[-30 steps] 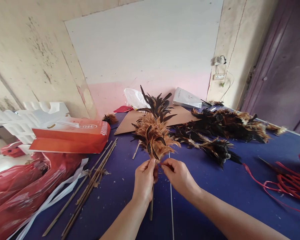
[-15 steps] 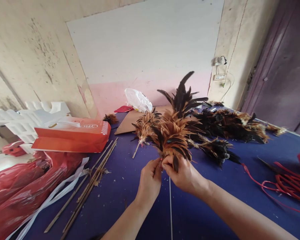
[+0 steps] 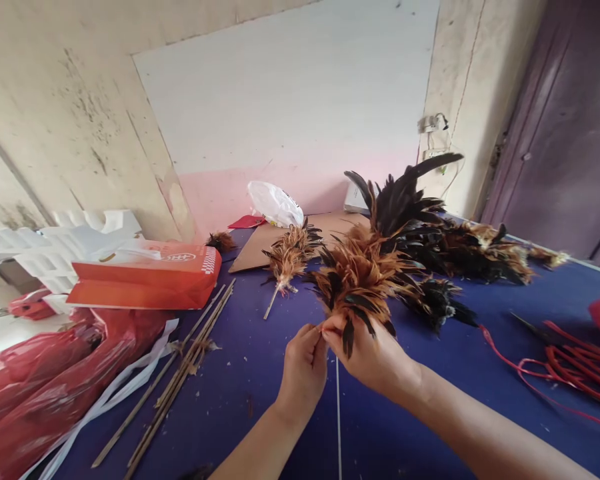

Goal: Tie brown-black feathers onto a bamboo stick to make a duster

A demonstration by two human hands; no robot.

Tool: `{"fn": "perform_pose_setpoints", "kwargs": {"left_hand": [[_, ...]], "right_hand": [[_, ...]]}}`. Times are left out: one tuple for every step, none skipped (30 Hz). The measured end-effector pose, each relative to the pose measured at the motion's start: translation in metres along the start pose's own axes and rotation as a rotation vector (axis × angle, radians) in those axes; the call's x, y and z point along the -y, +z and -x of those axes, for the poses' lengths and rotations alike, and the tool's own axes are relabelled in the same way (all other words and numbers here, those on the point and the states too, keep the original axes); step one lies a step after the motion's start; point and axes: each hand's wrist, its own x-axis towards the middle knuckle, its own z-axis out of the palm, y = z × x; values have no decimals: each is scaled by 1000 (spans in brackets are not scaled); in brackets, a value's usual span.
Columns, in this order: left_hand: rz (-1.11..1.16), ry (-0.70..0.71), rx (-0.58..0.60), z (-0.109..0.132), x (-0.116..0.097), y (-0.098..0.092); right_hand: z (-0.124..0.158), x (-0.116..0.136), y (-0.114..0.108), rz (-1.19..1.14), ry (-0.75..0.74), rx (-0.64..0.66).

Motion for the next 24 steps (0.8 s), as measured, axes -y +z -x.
{"fn": "perform_pose_setpoints", "kwargs": {"left_hand": [[38,-29,7,-1,1,-1],[98,-74,13,-3,1,-3],[174,-140,15,-5,1,-5],[259,-227,16,-7,0,-8],[350,-323,8,-10,-2,-11],[441,-420,-5,-12,-4,-15],[533,-503,-17,-14,-6,-18],[625,-562,-24,-15,-8,-21],[717,-601,-18,-16,-10,-23],[810,-627,-2,-17,-11,-25],[899,-649,25,-17,-13,-26],[985,-671,63,-16,-14,-27],[1068,-693,102,-16,-15,-27],[1147,-714,136,-15,-16,-27],[1218,-734,164,-15,-17,-27],[1279,-756,190,-14,-19,-27],[1329,-780,216,-14,-20,-27],[1369,-807,246,-13,-22,-26],[1401,-836,284,-11,-24,-25],[1425,-865,332,-10,-26,-24],[1444,-889,388,-9,-28,-23],[1458,-906,442,-7,-29,-21],[1465,-916,484,-6,-30,-20],[1467,-921,511,-6,-30,-20]], "right_hand": [[-1,1,-7,-114,42,93],[-3,2,-15,-263,91,206],[-5,2,-24,-433,136,347],[-7,1,-33,-596,162,508],[-9,-1,-40,-746,185,687],[-11,-4,-44,-874,216,857],[-12,-8,-45,-975,264,996],[-12,-12,-42,-1025,319,1060],[-11,-17,-35,-1026,378,1023],[-10,-22,-25,-1014,438,916],[-9,-26,-14,-1019,485,786],[-7,-30,-3,-1047,519,659],[-5,-33,8,-1087,543,547],[-4,-34,17,-1125,563,458],[-3,-36,23,-1145,584,386],[-3,-36,27,-1147,599,328],[-3,-36,28,-1138,604,284],[-4,-35,27,-1137,591,260],[-5,-34,25,-1151,562,260],[-7,-33,21,-1173,522,277],[-9,-32,17,-1200,475,313],[-10,-30,13,-1230,435,360],[-11,-29,10,-1248,416,401],[-12,-28,7,-1240,416,429]]}}
